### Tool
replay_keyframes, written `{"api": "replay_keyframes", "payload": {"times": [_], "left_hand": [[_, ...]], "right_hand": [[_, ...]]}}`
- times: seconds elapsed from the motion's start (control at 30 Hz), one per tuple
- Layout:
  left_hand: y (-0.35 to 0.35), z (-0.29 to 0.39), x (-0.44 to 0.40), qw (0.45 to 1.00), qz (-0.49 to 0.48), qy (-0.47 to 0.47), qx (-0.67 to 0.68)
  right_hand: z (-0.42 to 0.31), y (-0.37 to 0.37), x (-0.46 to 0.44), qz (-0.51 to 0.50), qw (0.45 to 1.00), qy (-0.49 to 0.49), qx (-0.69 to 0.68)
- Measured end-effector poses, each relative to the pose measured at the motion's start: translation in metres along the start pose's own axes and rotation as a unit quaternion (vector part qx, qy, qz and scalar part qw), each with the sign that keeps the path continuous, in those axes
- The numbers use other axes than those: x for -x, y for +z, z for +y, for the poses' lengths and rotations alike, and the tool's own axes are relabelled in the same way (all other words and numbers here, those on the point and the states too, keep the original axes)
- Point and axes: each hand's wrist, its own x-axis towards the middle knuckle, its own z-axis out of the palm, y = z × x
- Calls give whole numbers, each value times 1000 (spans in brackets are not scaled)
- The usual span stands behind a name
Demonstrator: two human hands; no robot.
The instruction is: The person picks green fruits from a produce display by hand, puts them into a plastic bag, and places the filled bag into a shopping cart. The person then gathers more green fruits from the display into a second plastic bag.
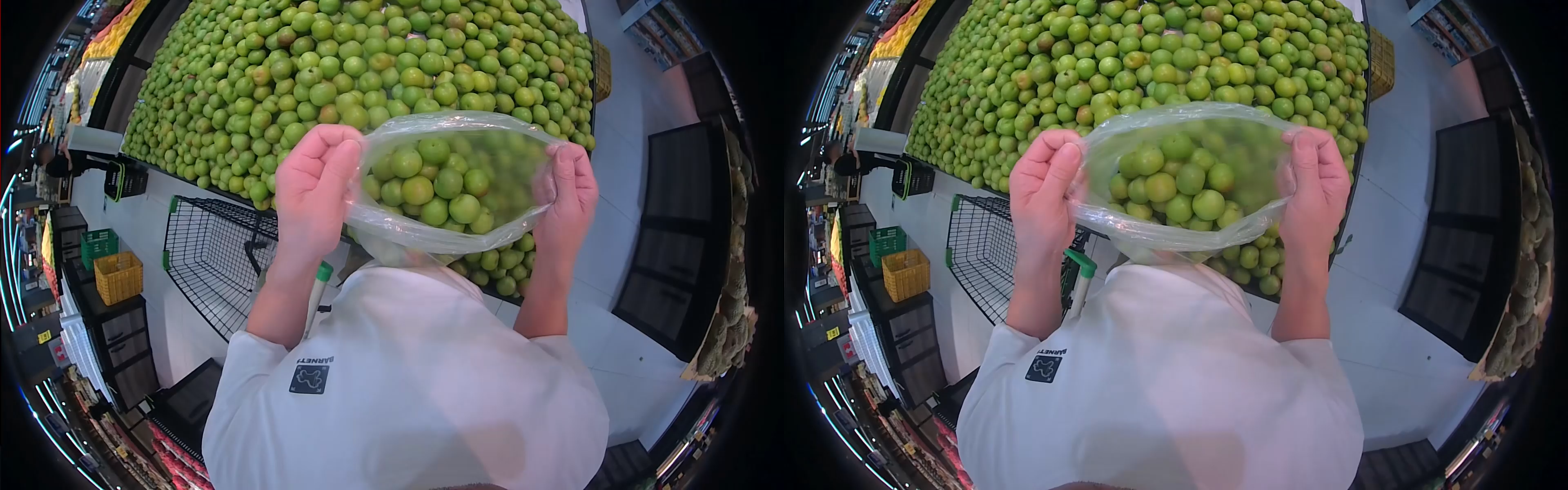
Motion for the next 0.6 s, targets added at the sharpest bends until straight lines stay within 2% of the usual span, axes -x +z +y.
{"api": "replay_keyframes", "payload": {"times": [0.07,0.17,0.3,0.37,0.4,0.5,0.6], "left_hand": [[1,10,8,999,-51,12,-4],[4,17,18,998,-56,12,7],[8,28,34,998,-42,39,11],[11,34,42,997,-9,74,-20],[11,34,41,997,-9,73,-19],[8,26,41,996,-15,79,-26],[2,12,43,997,-9,50,-60]], "right_hand": [[-9,1,3,-1,1000,-15,-5],[-13,5,5,-14,999,-11,-29],[-23,13,9,-9,999,-13,-44],[-31,22,8,25,997,-72,-20],[-30,21,4,26,997,-72,-19],[-20,17,-11,-4,998,-64,-26],[-4,13,-22,-47,997,-47,27]]}}
